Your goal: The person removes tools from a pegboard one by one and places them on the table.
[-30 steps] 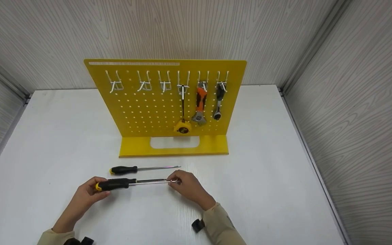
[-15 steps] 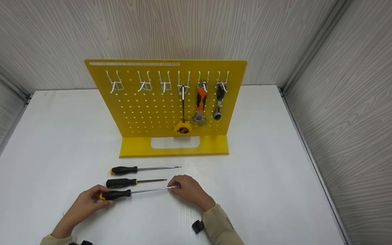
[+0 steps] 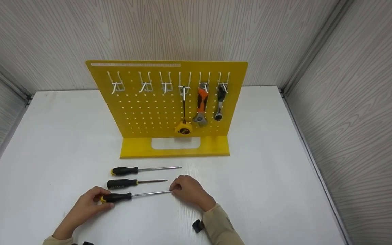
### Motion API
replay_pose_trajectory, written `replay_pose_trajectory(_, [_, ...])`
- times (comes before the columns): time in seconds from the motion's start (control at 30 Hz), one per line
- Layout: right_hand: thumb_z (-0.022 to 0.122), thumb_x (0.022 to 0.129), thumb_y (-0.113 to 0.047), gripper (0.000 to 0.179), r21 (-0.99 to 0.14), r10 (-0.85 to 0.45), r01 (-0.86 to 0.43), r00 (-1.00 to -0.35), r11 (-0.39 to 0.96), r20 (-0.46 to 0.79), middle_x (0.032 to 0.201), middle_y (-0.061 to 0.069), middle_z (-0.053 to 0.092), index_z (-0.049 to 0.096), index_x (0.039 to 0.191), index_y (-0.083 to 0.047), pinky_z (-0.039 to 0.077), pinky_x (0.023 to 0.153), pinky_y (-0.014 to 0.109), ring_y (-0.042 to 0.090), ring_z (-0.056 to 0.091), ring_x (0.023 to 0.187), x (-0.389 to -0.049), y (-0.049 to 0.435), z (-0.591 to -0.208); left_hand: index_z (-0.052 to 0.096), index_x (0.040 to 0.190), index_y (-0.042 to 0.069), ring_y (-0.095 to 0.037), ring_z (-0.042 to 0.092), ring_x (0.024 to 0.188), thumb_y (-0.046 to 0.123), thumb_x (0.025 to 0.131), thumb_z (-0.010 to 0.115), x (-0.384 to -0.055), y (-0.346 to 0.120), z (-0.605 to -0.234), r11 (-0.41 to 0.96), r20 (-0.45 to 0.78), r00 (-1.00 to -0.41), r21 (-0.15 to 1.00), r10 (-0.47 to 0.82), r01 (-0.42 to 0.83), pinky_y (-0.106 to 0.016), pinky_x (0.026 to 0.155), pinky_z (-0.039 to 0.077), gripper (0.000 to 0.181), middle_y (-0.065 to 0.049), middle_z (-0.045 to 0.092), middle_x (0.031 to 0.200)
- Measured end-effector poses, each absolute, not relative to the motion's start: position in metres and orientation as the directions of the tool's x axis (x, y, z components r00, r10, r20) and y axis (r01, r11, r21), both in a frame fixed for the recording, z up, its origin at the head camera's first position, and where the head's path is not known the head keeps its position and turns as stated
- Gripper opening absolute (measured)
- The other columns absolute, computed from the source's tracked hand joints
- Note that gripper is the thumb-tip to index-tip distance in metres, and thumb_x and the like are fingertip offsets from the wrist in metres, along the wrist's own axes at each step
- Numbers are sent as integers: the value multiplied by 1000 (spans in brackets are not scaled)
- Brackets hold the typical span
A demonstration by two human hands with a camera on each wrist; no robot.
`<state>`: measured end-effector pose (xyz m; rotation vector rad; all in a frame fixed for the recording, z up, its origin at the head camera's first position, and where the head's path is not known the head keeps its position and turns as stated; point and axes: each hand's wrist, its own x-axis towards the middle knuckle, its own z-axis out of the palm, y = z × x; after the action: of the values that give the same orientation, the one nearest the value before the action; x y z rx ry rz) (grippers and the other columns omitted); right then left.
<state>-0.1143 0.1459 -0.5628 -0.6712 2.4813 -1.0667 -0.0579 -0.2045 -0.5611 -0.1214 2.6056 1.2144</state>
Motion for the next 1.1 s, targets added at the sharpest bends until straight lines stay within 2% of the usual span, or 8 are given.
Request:
replay_pose_trajectory(0.2, [65, 86, -5, 10, -722, -554, -308, -824, 619, -123, 85, 0, 63, 73, 90, -11, 49, 76, 22, 7, 56, 82, -114, 145, -564, 69, 98, 14, -13, 54, 92, 13, 74, 82, -58, -203, -561, 648, -258, -965, 742, 43, -170, -36, 87, 47, 27, 1, 64, 98])
replay_pose_trajectory(0.6, [66, 86, -6, 10, -727, -544, -297, -830, 619, -124, 85, 0, 64, 73, 89, -12, 47, 74, 22, 5, 55, 80, -115, 145, -564, 69, 102, 15, -13, 52, 89, 15, 75, 81, -58, -206, -563, 639, -268, -963, 747, 36, -185, -35, 85, 46, 30, 1, 65, 99])
replay_pose_trajectory(0.73, [68, 86, -7, 9, -720, -570, -321, -812, 616, -126, 87, 0, 65, 73, 92, -11, 48, 75, 22, 6, 56, 80, -118, 144, -562, 69, 102, 16, -13, 51, 89, 16, 74, 82, -57, -207, -562, 645, -261, -965, 743, 32, -179, -34, 84, 46, 31, 2, 64, 99])
replay_pose_trajectory(1.1, [74, 82, -12, 12, -671, -596, -355, -786, 651, -163, 84, -3, 57, 71, 94, -13, 43, 75, 23, 6, 47, 79, -116, 142, -560, 69, 103, 16, -12, 52, 92, 17, 74, 82, -57, -208, -565, 618, -265, -963, 765, 47, -180, -34, 87, 47, 32, 1, 64, 103])
